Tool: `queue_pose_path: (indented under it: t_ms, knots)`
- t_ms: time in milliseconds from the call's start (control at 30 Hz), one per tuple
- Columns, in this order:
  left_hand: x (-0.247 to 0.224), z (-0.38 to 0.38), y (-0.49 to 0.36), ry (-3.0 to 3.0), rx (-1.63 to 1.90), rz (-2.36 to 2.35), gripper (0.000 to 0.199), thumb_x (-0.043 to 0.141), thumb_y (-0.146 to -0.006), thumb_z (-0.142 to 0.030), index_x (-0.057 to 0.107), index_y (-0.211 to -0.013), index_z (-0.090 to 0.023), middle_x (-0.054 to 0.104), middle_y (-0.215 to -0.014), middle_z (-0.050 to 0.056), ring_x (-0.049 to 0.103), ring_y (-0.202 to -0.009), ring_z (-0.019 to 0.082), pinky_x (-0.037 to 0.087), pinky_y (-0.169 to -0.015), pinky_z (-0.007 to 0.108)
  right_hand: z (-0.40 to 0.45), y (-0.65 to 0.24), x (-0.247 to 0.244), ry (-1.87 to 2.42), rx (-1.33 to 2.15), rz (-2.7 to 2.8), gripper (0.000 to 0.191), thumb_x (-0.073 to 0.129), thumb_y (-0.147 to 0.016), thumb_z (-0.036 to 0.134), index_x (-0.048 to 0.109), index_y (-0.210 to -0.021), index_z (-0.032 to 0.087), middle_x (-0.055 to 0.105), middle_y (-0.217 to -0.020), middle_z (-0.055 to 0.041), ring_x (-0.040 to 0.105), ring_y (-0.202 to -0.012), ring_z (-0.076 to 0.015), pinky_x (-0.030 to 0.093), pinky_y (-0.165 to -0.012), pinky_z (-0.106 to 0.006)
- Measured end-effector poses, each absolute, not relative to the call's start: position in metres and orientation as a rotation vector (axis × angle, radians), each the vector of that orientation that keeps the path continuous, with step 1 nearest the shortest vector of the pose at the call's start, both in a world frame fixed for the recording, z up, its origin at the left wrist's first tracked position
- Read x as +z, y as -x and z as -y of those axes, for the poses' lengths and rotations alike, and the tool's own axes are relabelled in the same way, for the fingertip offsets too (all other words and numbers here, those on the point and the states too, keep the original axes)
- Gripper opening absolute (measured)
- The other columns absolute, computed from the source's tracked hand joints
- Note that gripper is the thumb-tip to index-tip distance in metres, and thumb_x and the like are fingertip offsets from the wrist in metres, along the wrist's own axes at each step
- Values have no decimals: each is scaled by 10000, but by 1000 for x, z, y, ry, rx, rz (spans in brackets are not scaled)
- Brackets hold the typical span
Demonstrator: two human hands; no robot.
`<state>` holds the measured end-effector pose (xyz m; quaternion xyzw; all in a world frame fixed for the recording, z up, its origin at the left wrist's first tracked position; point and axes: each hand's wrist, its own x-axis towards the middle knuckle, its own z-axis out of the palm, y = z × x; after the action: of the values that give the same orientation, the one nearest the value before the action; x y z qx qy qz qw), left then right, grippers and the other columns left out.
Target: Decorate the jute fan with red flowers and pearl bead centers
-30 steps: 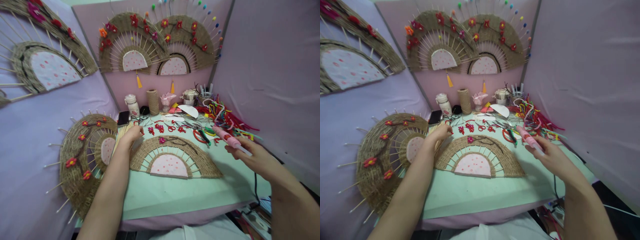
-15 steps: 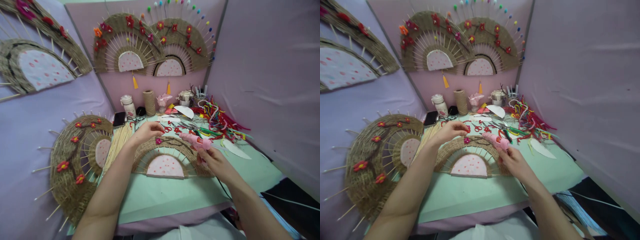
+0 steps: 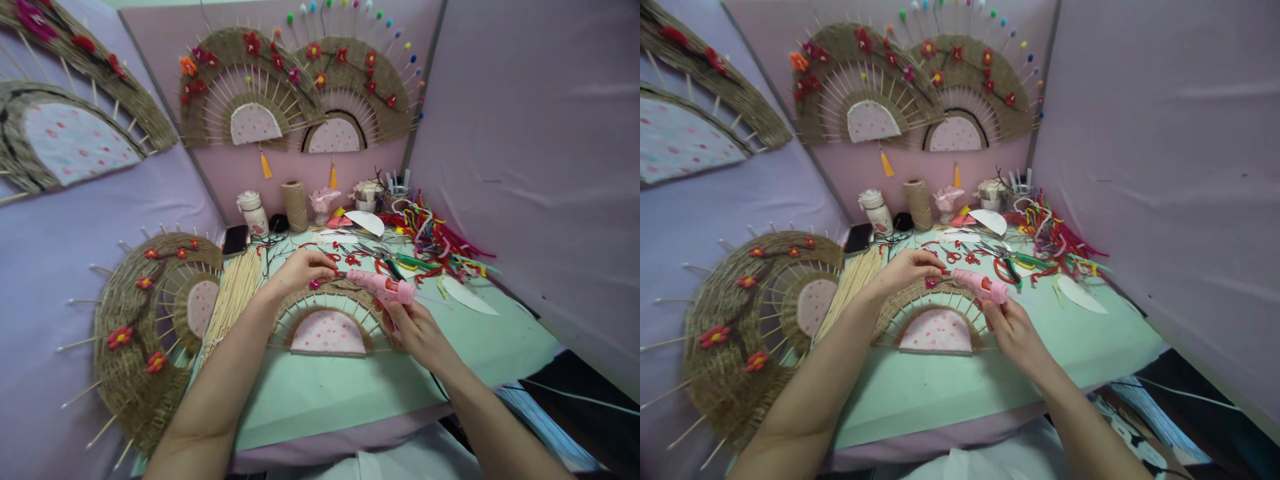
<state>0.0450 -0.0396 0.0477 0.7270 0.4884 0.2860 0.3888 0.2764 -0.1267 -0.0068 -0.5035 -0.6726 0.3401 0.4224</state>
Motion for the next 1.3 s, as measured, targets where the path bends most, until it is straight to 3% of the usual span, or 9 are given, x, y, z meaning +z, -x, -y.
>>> queue_pose_path:
  t_ms: [800, 1300]
  knots:
    - [52, 43, -44, -1870, 756, -1206, 101, 681, -733, -191, 731, -808, -146, 719, -759, 34, 639, -714, 138, 502, -689, 250, 126, -277, -5, 1260, 806, 1693, 576, 326, -869, 716, 457, -629, 209, 466, -548, -5, 429, -508, -148, 354, -495, -275]
    - [43, 32, -35, -1805, 855, -1250, 97, 659, -749, -175, 716, -818, -136, 716, -782, 43, 647, -709, 134, 520, -701, 260, 122, -279, -7, 1258, 721, 1713, 478, 400, -877, 608, 438, -600, 221, 447, -531, 3, 397, -502, -146, 352, -484, -273]
